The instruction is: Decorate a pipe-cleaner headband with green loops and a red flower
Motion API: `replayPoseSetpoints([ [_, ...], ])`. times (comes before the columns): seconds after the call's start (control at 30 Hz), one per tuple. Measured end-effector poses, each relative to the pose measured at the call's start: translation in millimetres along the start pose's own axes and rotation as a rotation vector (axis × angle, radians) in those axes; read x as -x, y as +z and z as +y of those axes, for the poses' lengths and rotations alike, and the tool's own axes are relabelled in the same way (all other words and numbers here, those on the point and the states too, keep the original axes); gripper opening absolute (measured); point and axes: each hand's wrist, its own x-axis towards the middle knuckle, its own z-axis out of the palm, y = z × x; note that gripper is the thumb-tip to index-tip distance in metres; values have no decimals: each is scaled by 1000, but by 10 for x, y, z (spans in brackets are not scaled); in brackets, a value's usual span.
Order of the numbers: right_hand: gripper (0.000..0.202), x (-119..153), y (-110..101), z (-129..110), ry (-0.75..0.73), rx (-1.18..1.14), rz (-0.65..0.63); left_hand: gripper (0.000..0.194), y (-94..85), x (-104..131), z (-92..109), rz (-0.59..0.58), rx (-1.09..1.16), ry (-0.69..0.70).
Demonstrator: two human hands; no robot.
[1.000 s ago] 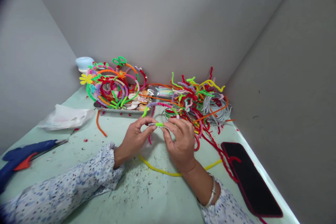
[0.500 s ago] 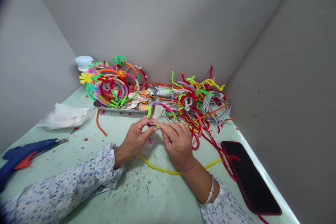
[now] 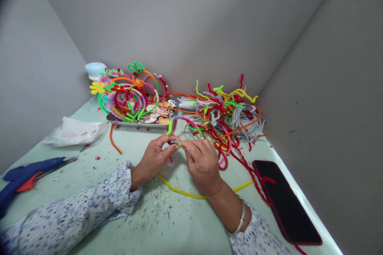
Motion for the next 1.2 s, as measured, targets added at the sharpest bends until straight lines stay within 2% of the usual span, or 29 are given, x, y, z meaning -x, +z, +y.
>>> replayPoseSetpoints([
  [0.3, 23, 6, -12, -11, 5, 11, -18, 13, 10, 18, 24, 33, 8, 57],
  [0.6, 23, 33, 14, 6, 50, -5, 34, 15, 10, -2, 29, -17, 102, -18],
  [0.83, 25, 51, 17, 26, 23, -25, 42, 15, -4, -33, 16, -82, 174, -86],
  [1.2, 28, 55, 23, 14, 31, -27, 22, 16, -3, -19, 51, -93, 116, -98],
])
